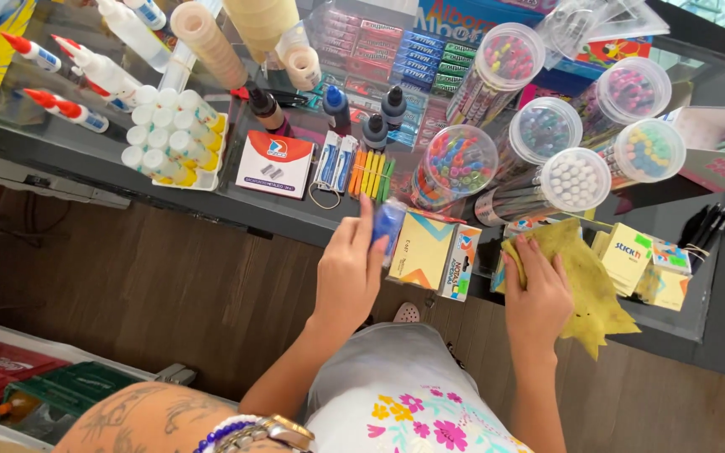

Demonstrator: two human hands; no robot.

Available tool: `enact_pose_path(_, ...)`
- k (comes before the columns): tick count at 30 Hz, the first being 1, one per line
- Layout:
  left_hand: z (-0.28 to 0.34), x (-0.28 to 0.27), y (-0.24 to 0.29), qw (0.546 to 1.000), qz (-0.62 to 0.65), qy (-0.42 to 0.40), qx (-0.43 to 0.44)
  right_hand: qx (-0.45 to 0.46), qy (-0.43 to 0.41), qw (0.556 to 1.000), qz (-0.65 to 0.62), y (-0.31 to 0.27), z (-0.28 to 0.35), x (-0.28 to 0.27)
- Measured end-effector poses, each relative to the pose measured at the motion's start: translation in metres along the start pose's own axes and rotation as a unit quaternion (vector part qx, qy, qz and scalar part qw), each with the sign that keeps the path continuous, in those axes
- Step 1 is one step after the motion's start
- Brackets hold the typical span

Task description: Organizing and bundling various stationery items like pens and markers using rubber bands and a cleaning cloth on a shop counter.

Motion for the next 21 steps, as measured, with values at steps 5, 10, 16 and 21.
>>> enact_pose_path(5, 0.012, 0.019, -0.011, 0.98, -0.147, 0.11, 0.074, -0.003, -0.023, 1.0, 0.012, -0.018, -0.004, -0.012)
enact_pose_path(10, 0.002, 0.022, -0.014, 0.98, -0.108, 0.157, 0.053, 0.003, -0.049, 0.999, 0.022, -0.023, -0.005, -0.015)
enact_pose_path(16, 0.009, 0.029, -0.013, 0.97, -0.119, 0.205, 0.057, 0.001, -0.056, 0.998, 0.018, -0.022, -0.001, -0.015)
enact_pose_path(21, 0.006, 0.028, -0.006, 0.976, -0.152, 0.147, 0.055, -0.011, -0.084, 0.995, 0.044, -0.012, 0.001, -0.006)
Point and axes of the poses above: each hand's wrist, its own z-axis away from the middle knuckle, its own x-axis out of the palm, y = z × x, the point moved 4 cm from there along -z, towards the middle knuckle, and after that the axes turned 6 degrees about x, right-handed, at the moved point
